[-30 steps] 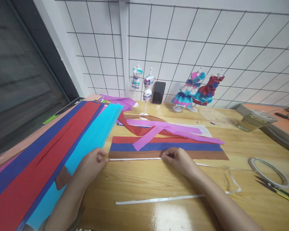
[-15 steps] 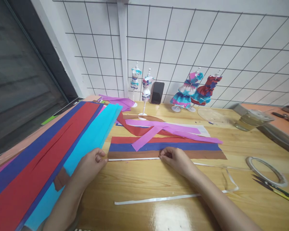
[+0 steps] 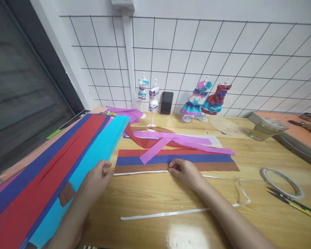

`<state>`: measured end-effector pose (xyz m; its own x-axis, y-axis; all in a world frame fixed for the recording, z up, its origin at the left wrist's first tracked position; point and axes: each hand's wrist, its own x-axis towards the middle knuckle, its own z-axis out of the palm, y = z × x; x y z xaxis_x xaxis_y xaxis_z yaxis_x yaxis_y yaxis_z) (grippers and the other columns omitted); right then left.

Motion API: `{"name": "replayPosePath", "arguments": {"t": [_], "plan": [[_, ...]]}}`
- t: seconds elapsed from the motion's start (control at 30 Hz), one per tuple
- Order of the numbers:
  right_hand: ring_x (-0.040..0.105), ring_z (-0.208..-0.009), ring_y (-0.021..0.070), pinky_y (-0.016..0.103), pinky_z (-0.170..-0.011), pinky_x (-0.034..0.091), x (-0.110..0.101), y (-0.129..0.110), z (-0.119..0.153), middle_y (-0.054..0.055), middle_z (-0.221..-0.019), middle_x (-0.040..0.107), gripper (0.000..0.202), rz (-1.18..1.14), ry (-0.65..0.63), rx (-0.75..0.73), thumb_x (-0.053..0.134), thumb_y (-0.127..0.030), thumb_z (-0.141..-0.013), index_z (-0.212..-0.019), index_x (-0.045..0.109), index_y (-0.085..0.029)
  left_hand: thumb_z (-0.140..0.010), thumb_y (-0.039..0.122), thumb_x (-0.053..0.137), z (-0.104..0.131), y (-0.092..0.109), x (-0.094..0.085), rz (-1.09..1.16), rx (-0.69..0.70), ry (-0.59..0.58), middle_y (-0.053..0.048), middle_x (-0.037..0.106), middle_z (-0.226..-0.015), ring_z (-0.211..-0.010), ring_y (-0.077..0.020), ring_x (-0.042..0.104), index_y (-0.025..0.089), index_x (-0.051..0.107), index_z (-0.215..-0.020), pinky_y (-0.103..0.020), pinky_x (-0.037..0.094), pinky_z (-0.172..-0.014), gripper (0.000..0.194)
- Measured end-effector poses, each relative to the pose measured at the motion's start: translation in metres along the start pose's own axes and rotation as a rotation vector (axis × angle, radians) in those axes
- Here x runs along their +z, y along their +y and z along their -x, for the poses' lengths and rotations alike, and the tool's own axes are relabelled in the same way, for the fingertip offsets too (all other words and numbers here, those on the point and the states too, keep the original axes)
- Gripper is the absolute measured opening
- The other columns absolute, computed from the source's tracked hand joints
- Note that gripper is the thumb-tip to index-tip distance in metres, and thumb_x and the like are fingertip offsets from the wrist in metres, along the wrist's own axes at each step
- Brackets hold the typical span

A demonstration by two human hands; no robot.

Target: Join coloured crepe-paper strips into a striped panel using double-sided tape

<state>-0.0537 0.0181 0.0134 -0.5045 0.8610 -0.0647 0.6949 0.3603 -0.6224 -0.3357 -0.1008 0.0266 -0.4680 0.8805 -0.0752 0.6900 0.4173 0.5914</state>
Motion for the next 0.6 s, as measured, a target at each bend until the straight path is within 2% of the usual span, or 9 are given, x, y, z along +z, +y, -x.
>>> {"name": "replayPosePath", "arguments": {"t": [0.07,0.13,0.23,0.33,0.47,0.6], "plan": [[0.053,-0.059,0.0141,0.023,-0.055,0.034,0.000,0.000,0.000,0.001,-0.068,0.064,0.014,0.018,0.011,-0.005,0.049,-0.030,-0.074,-0.075,0.060,-0.021,-0.078,0.030,0.040,0.007,0.014,0.004,-0.094,0.100,0.079,-0.001,0.060,-0.074,-0.068,-0.0169,0.057,0.020,0.051,-0.093,-0.026,0.041,-0.058,0.021],[0.053,-0.059,0.0140,0.023,-0.055,0.033,-0.001,0.000,0.001,0.000,-0.067,0.064,0.014,0.026,0.017,-0.014,0.049,-0.029,-0.074,-0.075,0.061,-0.021,-0.082,0.027,0.038,0.016,0.029,0.012,-0.147,0.309,0.089,-0.005,0.063,-0.089,-0.084,-0.0199,0.057,0.019,0.054,-0.094,-0.031,0.043,-0.072,0.022],[0.053,-0.060,0.0137,0.022,-0.055,0.032,-0.001,0.000,0.001,0.000,-0.069,0.064,0.014,0.033,0.024,-0.028,0.049,-0.029,-0.074,-0.075,0.061,-0.022,-0.085,0.021,0.037,0.026,0.045,0.030,-0.200,0.635,0.002,-0.008,0.061,-0.105,-0.101,-0.0213,0.052,0.016,0.053,-0.108,-0.036,0.042,-0.086,0.030],[0.053,-0.060,0.0134,0.022,-0.054,0.031,0.000,0.001,0.001,0.000,-0.069,0.065,0.014,0.047,0.032,-0.030,0.049,-0.028,-0.074,-0.074,0.061,-0.022,-0.082,0.010,0.036,0.029,0.048,0.051,-0.241,0.817,-0.106,-0.007,0.058,-0.114,-0.110,-0.0198,0.047,0.015,0.050,-0.115,-0.034,0.042,-0.091,0.036],[0.053,-0.060,0.0131,0.022,-0.054,0.030,-0.001,0.000,0.002,0.000,-0.069,0.065,0.014,0.048,0.029,-0.030,0.050,-0.028,-0.074,-0.075,0.062,-0.022,-0.078,0.002,0.034,0.025,0.042,0.065,-0.312,0.822,-0.135,-0.005,0.059,-0.113,-0.111,-0.0203,0.046,0.016,0.050,-0.116,-0.034,0.043,-0.092,0.043],[0.053,-0.060,0.0129,0.022,-0.054,0.030,-0.002,-0.001,0.002,0.001,-0.071,0.065,0.014,0.050,0.030,-0.029,0.049,-0.028,-0.075,-0.075,0.062,-0.021,-0.080,0.004,0.033,0.024,0.032,0.054,-0.327,0.737,-0.097,-0.007,0.060,-0.111,-0.107,-0.0197,0.051,0.017,0.053,-0.113,-0.033,0.046,-0.089,0.041]]}}
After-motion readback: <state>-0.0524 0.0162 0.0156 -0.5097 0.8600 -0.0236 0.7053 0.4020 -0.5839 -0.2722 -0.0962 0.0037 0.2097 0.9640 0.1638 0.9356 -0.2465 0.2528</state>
